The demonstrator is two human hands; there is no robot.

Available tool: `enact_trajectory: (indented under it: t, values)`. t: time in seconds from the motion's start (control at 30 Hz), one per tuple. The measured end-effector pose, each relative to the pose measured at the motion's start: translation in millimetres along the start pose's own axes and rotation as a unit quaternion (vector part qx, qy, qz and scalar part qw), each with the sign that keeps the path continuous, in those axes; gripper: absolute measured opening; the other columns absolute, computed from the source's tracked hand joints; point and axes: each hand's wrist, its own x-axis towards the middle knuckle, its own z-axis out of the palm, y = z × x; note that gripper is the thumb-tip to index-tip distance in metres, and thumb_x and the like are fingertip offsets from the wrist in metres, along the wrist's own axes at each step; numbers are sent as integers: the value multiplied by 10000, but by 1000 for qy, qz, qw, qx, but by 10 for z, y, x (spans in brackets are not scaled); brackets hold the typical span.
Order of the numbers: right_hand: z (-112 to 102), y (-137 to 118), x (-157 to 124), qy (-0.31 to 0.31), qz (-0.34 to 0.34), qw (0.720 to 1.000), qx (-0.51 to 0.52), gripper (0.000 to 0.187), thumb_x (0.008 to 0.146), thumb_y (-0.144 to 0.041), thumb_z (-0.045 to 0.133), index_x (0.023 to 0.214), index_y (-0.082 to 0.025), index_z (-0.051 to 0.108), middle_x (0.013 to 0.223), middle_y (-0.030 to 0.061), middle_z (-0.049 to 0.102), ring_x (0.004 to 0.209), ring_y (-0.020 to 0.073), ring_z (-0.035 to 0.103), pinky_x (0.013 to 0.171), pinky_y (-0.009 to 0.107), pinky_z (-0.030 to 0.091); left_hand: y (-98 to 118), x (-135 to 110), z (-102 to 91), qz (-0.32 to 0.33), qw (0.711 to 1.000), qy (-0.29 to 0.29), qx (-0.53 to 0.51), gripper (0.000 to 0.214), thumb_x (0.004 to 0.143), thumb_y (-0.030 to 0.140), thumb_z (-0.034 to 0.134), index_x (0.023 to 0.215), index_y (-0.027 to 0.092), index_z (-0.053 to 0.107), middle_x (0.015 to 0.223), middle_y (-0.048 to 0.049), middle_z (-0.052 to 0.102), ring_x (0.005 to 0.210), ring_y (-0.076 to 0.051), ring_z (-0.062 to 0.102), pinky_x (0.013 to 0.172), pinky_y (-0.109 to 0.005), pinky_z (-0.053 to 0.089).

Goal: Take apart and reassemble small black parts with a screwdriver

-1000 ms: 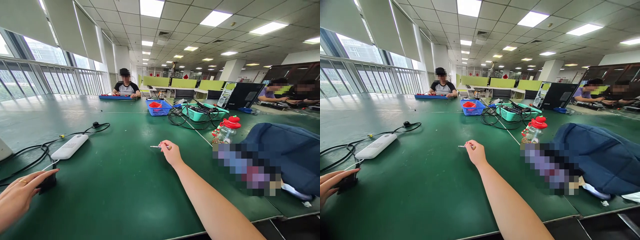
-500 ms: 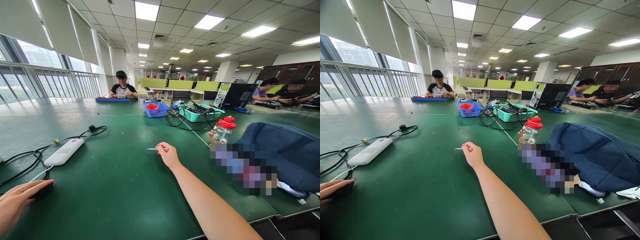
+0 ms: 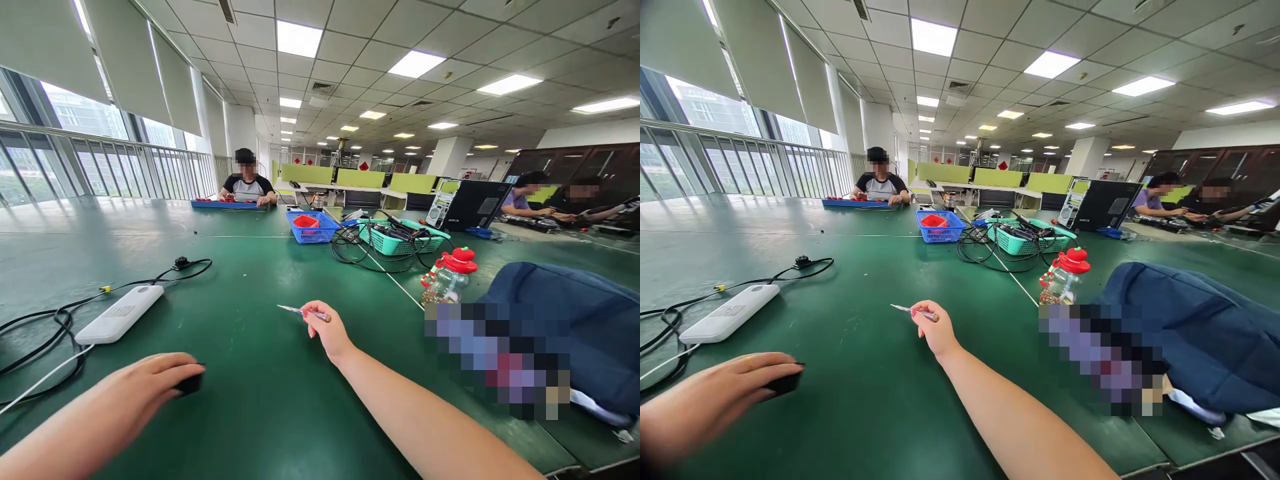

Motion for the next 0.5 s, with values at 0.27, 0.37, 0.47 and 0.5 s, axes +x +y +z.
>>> enact_trajectory:
  t: [0.27,0.37,0.47,0.5]
  values:
    - [-59,60,28,47,5,999,16,198,758,-375,597,853,-202,594,680,-28,518,473,92,442,491,248,390,1082,1215,302,134,985,-81,-70,374,855,161,422,1119,272,662,1170,-44,682,1052,-213,642,951,-338,497]
    - [-70,14,-72,69,-69,987,-126,193,847,-367,544,976,-234,597,728,-3,562,590,149,534,569,283,447,1122,1477,514,140,986,-74,-56,333,838,121,419,1017,221,682,1094,-77,689,999,-232,647,909,-360,506]
    - [-97,-119,-198,35,-195,950,-243,191,902,-281,484,1065,-265,582,951,49,625,813,188,600,723,326,479,1123,1561,659,144,984,-61,-81,331,840,108,420,1026,218,670,1095,-71,685,1030,-235,632,947,-377,488]
    - [-105,-174,-237,19,-233,932,-278,196,905,-244,473,1067,-275,577,947,44,631,818,187,600,736,333,474,1111,1565,690,145,983,-54,-101,334,849,113,419,1048,225,662,1121,-65,678,1058,-231,622,971,-378,477]
